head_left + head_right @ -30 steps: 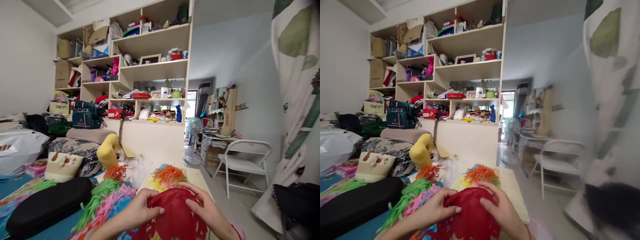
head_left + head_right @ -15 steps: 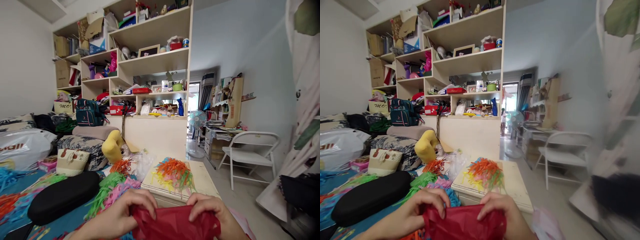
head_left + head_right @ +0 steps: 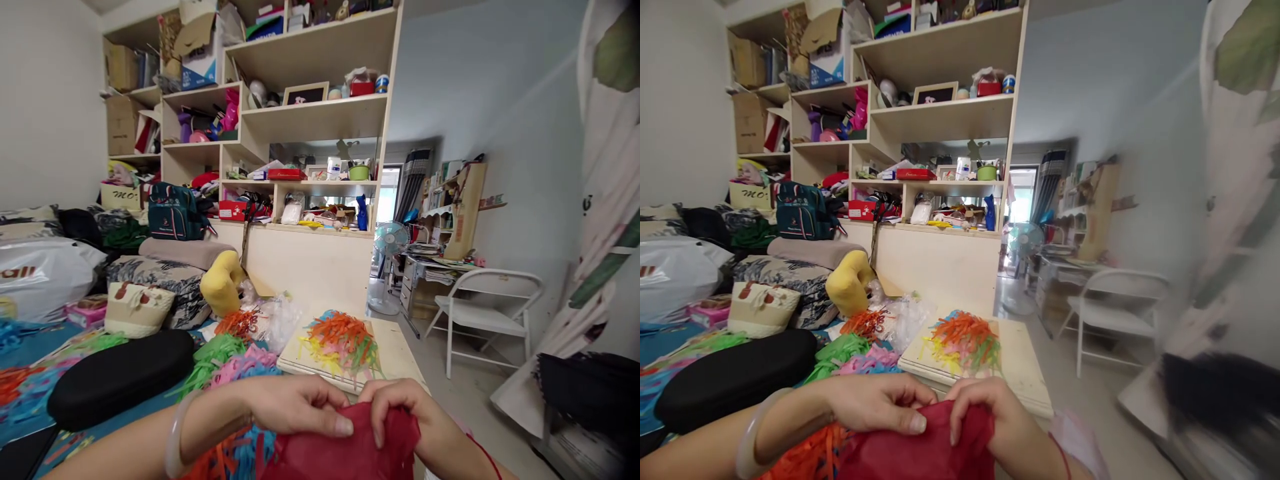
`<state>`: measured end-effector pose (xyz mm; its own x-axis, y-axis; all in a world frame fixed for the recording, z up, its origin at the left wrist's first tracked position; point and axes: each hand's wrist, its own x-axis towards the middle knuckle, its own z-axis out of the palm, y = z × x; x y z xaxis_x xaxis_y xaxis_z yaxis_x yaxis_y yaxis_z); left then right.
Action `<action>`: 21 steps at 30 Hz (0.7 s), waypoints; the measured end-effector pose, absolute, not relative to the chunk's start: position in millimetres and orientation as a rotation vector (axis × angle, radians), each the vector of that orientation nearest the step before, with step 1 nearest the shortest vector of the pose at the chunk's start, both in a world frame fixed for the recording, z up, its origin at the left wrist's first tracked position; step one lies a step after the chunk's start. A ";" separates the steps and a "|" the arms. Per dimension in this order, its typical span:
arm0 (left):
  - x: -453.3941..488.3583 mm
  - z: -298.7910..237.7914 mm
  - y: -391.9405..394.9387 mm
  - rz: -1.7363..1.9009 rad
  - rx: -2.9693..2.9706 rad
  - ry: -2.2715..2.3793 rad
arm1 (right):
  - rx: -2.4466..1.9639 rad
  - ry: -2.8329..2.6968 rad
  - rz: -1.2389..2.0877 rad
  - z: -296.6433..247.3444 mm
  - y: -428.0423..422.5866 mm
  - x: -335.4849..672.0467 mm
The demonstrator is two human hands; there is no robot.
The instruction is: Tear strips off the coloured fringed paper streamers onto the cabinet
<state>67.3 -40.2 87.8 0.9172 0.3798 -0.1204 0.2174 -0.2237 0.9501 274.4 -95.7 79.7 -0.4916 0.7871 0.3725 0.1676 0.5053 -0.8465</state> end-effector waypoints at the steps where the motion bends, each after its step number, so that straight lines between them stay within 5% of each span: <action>1: 65.6 87.1 -40.0 0.174 1.823 0.461 | -0.787 -1.954 0.989 80.2 -95.1 274.8; 16: 58.1 86.7 -38.2 0.265 1.952 0.471 | -0.822 -1.975 0.910 78.0 -94.7 279.1; 21: 56.0 89.6 -45.8 0.350 2.206 0.563 | -0.967 -2.434 0.884 108.6 -92.3 320.1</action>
<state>56.0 -45.8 89.6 0.8619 0.5034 0.0608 0.2776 -0.5688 0.7742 320.1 -92.3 108.6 -0.6932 0.7125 0.1088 0.4766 0.5664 -0.6724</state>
